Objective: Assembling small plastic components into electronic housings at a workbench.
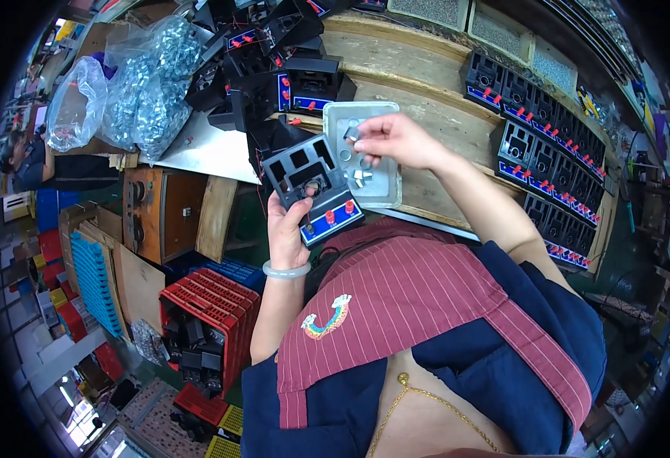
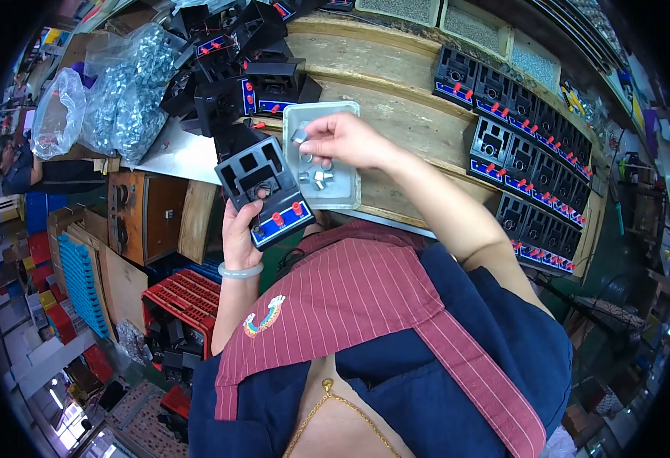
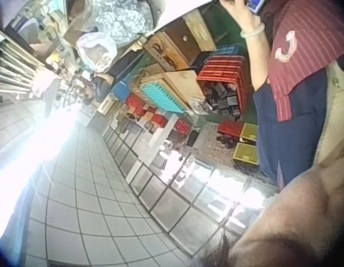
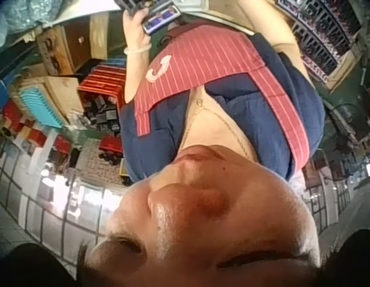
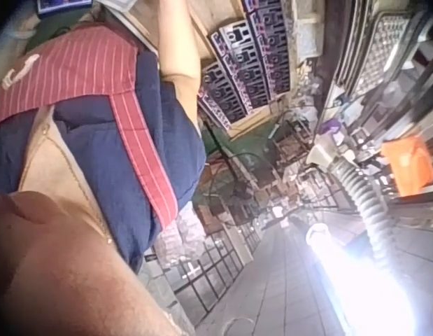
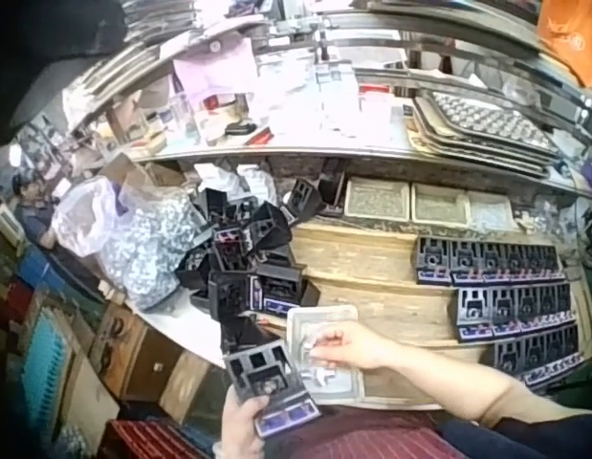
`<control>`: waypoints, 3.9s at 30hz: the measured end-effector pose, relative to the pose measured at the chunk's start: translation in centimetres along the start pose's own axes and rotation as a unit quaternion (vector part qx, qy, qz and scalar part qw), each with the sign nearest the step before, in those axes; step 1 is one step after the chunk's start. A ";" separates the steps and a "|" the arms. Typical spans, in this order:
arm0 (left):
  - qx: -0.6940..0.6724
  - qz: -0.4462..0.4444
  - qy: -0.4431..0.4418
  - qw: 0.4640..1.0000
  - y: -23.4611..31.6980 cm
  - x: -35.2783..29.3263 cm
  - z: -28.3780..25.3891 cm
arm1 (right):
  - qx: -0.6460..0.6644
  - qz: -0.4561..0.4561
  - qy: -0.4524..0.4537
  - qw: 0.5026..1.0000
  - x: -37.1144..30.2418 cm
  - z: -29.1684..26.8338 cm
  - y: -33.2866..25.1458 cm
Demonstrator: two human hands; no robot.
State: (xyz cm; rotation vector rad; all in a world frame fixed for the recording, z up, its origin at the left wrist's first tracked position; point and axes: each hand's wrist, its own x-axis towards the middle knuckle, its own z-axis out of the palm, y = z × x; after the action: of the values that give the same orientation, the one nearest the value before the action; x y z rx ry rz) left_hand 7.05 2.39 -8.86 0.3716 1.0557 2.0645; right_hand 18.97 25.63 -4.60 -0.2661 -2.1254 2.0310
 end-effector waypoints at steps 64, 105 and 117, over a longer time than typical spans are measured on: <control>-0.248 -0.071 -0.030 0.966 0.1 3.8 -3.6 | -0.347 -0.363 0.083 0.861 2.7 9.8 1.5; -0.082 -0.036 -0.173 0.981 -0.9 -1.5 3.6 | -0.424 -0.120 -0.079 0.894 -8.5 6.8 -4.4; -0.067 -0.006 -0.084 0.994 -1.3 -1.1 3.9 | 0.058 -0.061 0.150 0.985 -4.3 3.5 4.3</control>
State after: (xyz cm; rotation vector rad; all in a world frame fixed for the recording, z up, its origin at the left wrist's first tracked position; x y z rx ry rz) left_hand 10.60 4.17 -7.36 0.4591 0.8126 2.0407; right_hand 22.17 21.31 -9.07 -0.3877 -1.7927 1.9002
